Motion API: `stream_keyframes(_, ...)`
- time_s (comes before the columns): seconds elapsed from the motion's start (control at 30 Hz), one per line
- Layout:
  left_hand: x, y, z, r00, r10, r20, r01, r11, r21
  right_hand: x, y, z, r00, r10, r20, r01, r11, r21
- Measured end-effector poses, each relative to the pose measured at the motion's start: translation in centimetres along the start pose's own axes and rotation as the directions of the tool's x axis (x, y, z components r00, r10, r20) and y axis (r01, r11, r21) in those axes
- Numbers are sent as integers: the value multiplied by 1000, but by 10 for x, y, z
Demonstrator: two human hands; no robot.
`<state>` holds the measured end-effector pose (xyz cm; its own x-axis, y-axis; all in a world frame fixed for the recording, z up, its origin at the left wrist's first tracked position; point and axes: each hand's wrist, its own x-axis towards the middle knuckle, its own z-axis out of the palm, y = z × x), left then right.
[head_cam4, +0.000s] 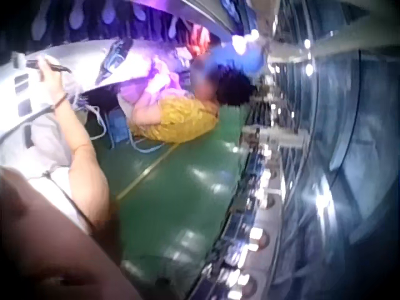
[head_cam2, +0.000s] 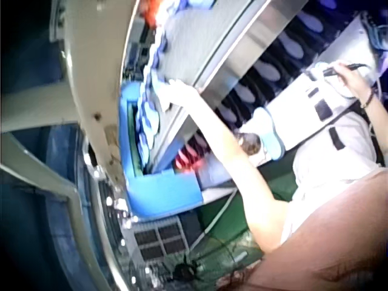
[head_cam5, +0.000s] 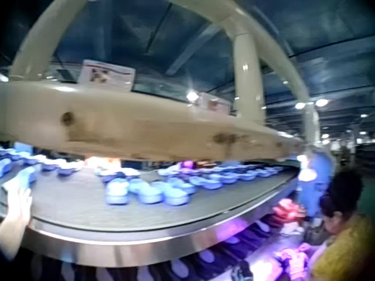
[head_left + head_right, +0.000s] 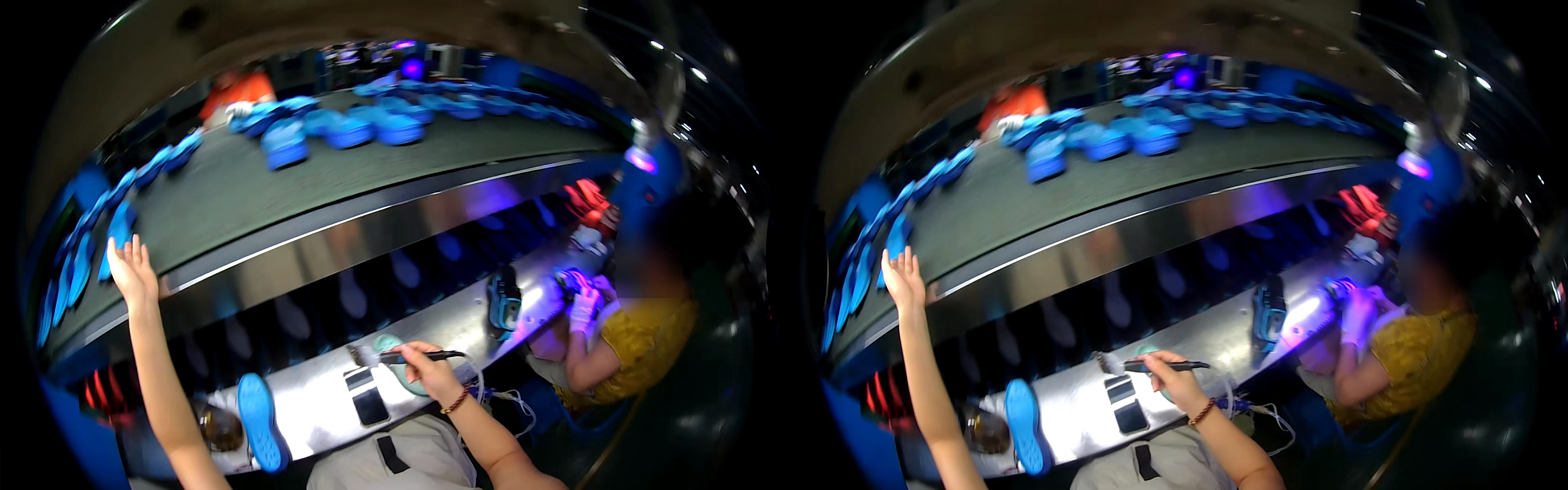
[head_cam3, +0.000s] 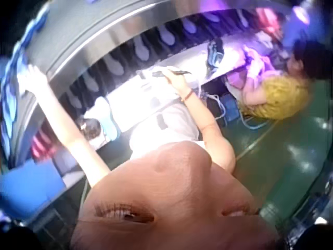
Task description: The person applies liquid to the bottom of blue shoe soles using a brush and then places the soles onto a moving conveyor belt.
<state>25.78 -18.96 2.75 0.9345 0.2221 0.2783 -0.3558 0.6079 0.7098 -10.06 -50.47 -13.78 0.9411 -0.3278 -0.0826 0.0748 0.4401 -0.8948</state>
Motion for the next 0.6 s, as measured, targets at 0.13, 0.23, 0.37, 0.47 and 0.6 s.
stream_keyframes(0.13,-40,-56,111,901,-245,359,55,883,466,5,3,-10,1000,-1,4,2,997,-75)
stream_keyframes(0.23,-64,-81,188,802,-383,458,-152,611,777,5,2,-8,1000,7,1,-6,999,-43)
stream_keyframes(0.37,-44,-137,218,550,226,804,-827,282,487,1,5,-16,1000,-7,-28,9,997,77)
stream_keyframes(0.47,-67,-136,210,611,-278,741,-791,-184,583,-1,10,-24,998,17,-60,-12,996,93)
stream_keyframes(0.6,-46,-127,194,551,-170,817,-805,-364,467,2,13,-15,999,8,-36,-4,993,118)
